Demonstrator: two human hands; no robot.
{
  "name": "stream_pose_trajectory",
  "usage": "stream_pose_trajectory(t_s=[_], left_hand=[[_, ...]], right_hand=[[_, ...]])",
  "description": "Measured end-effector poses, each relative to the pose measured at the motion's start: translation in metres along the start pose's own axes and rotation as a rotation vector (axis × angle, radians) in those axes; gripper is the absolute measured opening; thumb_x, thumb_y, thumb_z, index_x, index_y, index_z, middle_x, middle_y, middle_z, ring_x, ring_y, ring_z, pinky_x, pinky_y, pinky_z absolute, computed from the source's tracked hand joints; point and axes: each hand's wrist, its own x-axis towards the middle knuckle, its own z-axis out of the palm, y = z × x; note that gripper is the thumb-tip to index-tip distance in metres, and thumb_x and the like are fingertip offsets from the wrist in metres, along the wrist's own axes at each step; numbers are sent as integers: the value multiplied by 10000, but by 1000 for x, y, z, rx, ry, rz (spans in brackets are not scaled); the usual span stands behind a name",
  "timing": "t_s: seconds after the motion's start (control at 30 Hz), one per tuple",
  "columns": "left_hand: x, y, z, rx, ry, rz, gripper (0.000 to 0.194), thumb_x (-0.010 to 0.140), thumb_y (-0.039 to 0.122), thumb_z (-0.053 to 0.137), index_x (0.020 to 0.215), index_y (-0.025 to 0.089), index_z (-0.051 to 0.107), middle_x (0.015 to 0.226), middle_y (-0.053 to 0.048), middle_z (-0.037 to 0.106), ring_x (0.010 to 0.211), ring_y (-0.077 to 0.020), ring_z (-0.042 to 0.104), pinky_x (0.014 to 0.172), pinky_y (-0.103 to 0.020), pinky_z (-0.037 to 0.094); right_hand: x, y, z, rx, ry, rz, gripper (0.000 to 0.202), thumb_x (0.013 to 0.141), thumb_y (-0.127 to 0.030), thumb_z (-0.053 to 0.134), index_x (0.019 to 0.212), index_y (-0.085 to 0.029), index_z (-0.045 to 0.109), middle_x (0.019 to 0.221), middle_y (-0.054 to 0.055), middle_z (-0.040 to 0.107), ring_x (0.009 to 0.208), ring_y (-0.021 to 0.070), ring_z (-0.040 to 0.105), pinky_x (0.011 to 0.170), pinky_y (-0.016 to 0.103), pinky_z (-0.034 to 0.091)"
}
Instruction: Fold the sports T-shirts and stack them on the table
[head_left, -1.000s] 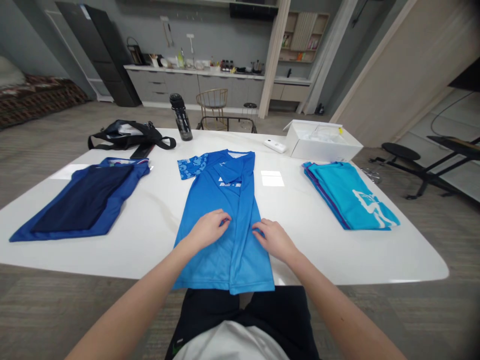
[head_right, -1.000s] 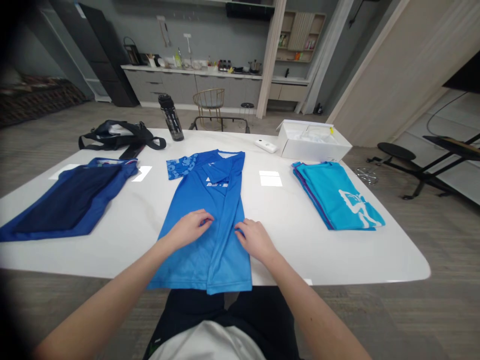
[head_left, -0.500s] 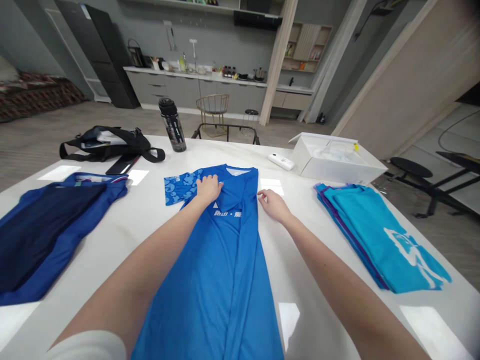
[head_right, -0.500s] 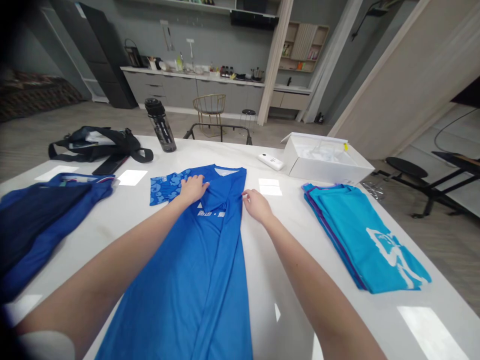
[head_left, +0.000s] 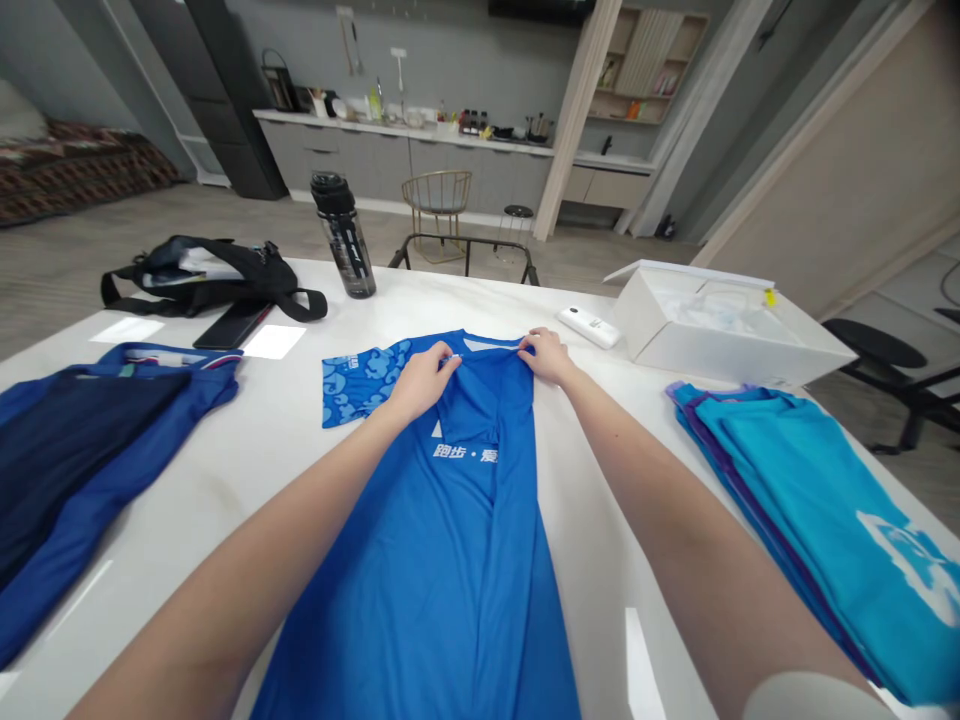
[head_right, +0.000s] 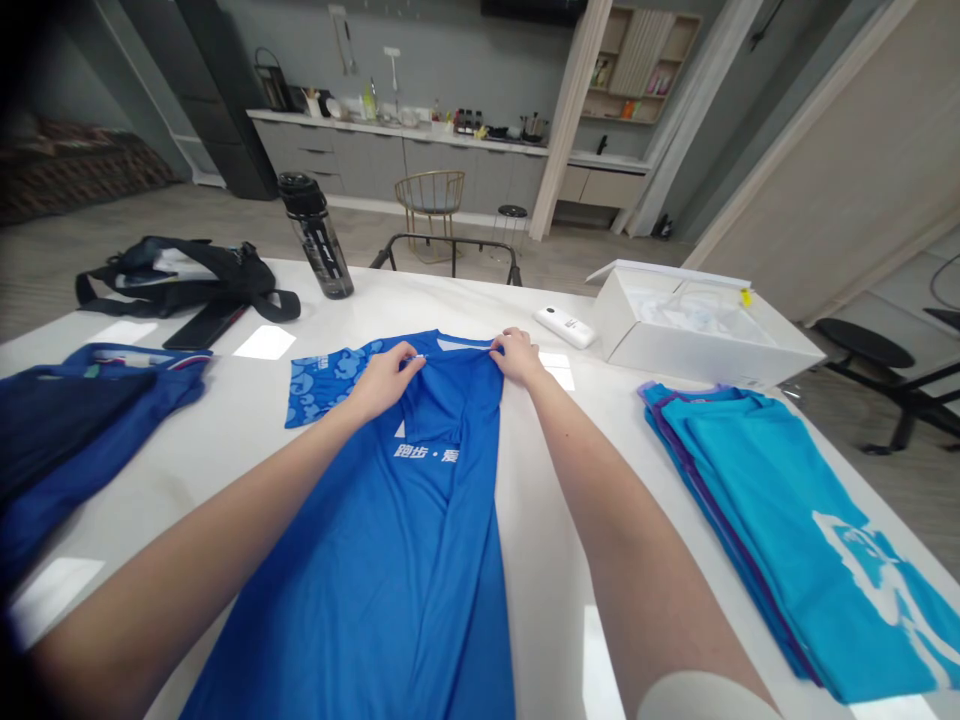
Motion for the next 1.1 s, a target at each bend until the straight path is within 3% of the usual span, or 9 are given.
stream_pose_trajectory(t_s=[0.17, 0.27, 0.33, 0.47, 0.6, 0.7, 0.8, 1.0, 1.1], left_hand=[[8, 5, -28, -47, 122, -39, 284, 956, 447, 545, 997, 210, 697, 897, -31, 738, 857, -207, 657, 798, -292, 470], [20, -9, -40, -2, 162, -135, 270, 912, 432, 610, 971, 198, 731, 958, -59, 752, 933, -228, 660, 854, -307, 476], [26, -25, -42, 38, 117, -217, 253, 889, 420, 645, 944, 193, 742, 946, -72, 754, 918, -232, 664, 843, -309, 484], [23, -53, -31, 163, -32, -311, 198, 893, 344, 635, 993, 200, 727, 961, -79, 752, 902, -230, 673, 819, -314, 492], [9, -55, -19, 367, -6, -242, 275, 957, 357, 526, 1147, 221, 669, 1157, -114, 719, 1067, -289, 650, 907, -414, 468], [6, -45, -17, 453, 9, -225, 372, 981, 483, 470, 1131, 205, 667, 1147, -151, 714, 1109, -349, 626, 956, -510, 420], [10, -37, -18, 491, -17, -184, 443, 971, 565, 466, 1108, 197, 672, 1099, -158, 725, 1116, -367, 610, 983, -540, 380], [6, -34, -13, 525, -55, -78, 350, 972, 493, 518, 1096, 193, 650, 1177, -156, 680, 1135, -353, 577, 990, -526, 357], [-1, -36, -6, 566, -51, -78, 311, 989, 441, 502, 1102, 182, 632, 1203, -173, 646, 1126, -350, 571, 956, -505, 383]], right_hand=[[10, -16, -10, 64, 141, -24, 197, 945, -327, 557, 1020, -200, 688, 1250, 127, 594, 1207, 326, 492, 977, 528, 437], [16, -29, -7, 74, 180, -37, 205, 951, -332, 542, 1016, -200, 685, 1229, 126, 605, 1197, 325, 504, 983, 533, 431], [17, -37, 1, 53, 169, -35, 201, 947, -329, 551, 1039, -214, 688, 1244, 123, 606, 1212, 327, 499, 992, 550, 422], [10, -39, 18, 19, 146, 49, 303, 987, -359, 491, 1223, -249, 647, 1381, 127, 561, 1282, 330, 458, 1032, 600, 390], [8, -22, 16, 28, 184, 124, 419, 1032, -313, 325, 1369, -277, 571, 1501, 115, 482, 1372, 327, 381, 1086, 652, 326], [15, -6, 9, 88, 125, 130, 429, 993, -266, 356, 1339, -284, 609, 1512, 107, 464, 1391, 336, 372, 1079, 622, 361], [23, 1, 9, 135, 99, 76, 398, 958, -323, 472, 1323, -270, 624, 1483, 112, 485, 1372, 339, 398, 1071, 562, 399], [26, -4, 16, 106, 116, 96, 251, 920, -352, 558, 1126, -241, 648, 1345, 121, 578, 1279, 338, 479, 999, 537, 444], [24, -2, 15, 96, 140, 109, 220, 931, -277, 514, 1109, -232, 636, 1187, 110, 670, 1156, 320, 566, 958, 504, 454]])
